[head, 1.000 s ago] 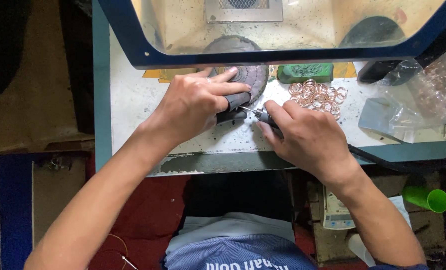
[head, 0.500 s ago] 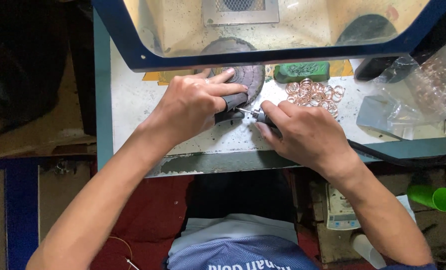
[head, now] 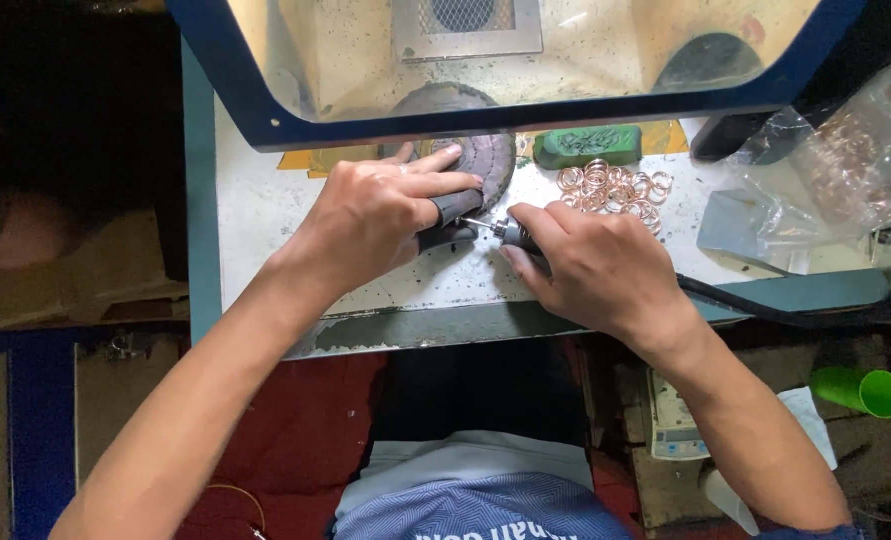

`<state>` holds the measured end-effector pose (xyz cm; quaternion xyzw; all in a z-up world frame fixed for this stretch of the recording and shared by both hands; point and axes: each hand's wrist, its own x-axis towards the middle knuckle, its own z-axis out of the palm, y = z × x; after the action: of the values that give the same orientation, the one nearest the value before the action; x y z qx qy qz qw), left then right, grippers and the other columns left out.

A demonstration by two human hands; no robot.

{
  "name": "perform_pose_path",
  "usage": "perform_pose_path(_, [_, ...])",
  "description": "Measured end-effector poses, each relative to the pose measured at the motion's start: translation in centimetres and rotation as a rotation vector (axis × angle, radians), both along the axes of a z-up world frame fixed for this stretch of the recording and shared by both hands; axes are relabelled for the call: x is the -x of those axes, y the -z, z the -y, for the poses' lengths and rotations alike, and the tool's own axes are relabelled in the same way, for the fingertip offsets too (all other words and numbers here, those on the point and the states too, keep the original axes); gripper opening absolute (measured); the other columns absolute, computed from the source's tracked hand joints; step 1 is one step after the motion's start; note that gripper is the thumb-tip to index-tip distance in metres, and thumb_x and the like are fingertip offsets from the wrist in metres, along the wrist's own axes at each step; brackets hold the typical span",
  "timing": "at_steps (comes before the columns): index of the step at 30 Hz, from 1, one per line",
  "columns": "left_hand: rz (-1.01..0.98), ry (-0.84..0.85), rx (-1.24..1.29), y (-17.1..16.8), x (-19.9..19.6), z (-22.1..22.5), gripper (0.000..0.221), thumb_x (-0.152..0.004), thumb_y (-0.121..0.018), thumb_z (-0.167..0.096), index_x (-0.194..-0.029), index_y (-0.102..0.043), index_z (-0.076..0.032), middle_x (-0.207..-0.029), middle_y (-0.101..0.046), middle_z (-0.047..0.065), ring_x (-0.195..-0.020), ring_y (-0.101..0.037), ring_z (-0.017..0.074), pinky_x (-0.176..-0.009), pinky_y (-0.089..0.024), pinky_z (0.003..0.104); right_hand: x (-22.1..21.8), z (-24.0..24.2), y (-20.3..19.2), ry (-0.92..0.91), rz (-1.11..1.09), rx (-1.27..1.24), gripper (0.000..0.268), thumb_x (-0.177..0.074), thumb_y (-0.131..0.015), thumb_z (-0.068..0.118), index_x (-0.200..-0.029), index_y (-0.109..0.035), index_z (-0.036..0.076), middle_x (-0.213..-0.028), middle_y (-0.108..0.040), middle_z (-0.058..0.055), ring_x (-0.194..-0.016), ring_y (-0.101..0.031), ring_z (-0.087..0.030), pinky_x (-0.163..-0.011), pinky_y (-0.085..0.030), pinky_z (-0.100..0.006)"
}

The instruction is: Polishing small metal rings using a rotary tool and a polishing wheel at a workbench.

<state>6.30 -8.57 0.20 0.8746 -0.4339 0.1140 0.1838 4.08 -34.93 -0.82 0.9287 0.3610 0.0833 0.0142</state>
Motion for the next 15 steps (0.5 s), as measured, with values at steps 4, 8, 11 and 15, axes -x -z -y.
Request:
perform_pose_path(4, [0.011, -0.004, 0.003, 0.00, 0.00, 0.06, 0.041, -0.063, -0.064, 0.024, -0.043, -0.050, -0.009, -0.121, -0.077, 0.002, -0.122, -0.068, 0.0319, -0.079, -0.065, 0.041, 0.05, -0.08, -0.13, 0.031, -0.065, -0.041, 0.041, -0.099, -0.061, 0.047, -0.124, -0.067, 0.014, -0.082, -0.070, -0.004, -0.052, -0.067, -0.029, -0.035, -0.050, -0.043])
perform_pose_path(8, [-0.012, -0.004, -0.004, -0.06, 0.08, -0.02, 0.037, -0.064, -0.069, 0.022, -0.046, -0.057, -0.008, -0.122, -0.077, 0.005, -0.122, -0.067, 0.0332, -0.084, -0.064, 0.042, 0.19, -0.27, -0.33, 0.044, -0.049, -0.020, 0.040, -0.100, -0.062, 0.048, -0.124, -0.067, 0.016, -0.080, -0.066, -0.003, -0.051, -0.064, -0.028, -0.034, -0.049, -0.041])
perform_pose_path(11, [0.010, -0.006, -0.008, 0.22, 0.02, -0.03, 0.037, -0.063, -0.068, 0.022, -0.045, -0.055, -0.008, -0.122, -0.077, 0.003, -0.121, -0.068, 0.0309, -0.082, -0.064, 0.041, 0.41, -0.46, -0.54, 0.075, -0.066, -0.052, 0.039, -0.099, -0.063, 0.047, -0.124, -0.068, 0.017, -0.079, -0.066, -0.002, -0.049, -0.064, -0.027, -0.034, -0.048, -0.041])
perform_pose_path(15, [0.007, 0.000, 0.010, 0.34, -0.05, -0.16, 0.038, -0.061, -0.064, 0.025, -0.044, -0.055, -0.009, -0.122, -0.077, 0.003, -0.121, -0.068, 0.0310, -0.080, -0.065, 0.039, 0.61, -0.85, -0.98, 0.128, -0.117, -0.071, 0.041, -0.099, -0.064, 0.047, -0.127, -0.069, 0.018, -0.080, -0.068, -0.003, -0.051, -0.066, -0.029, -0.036, -0.051, -0.044])
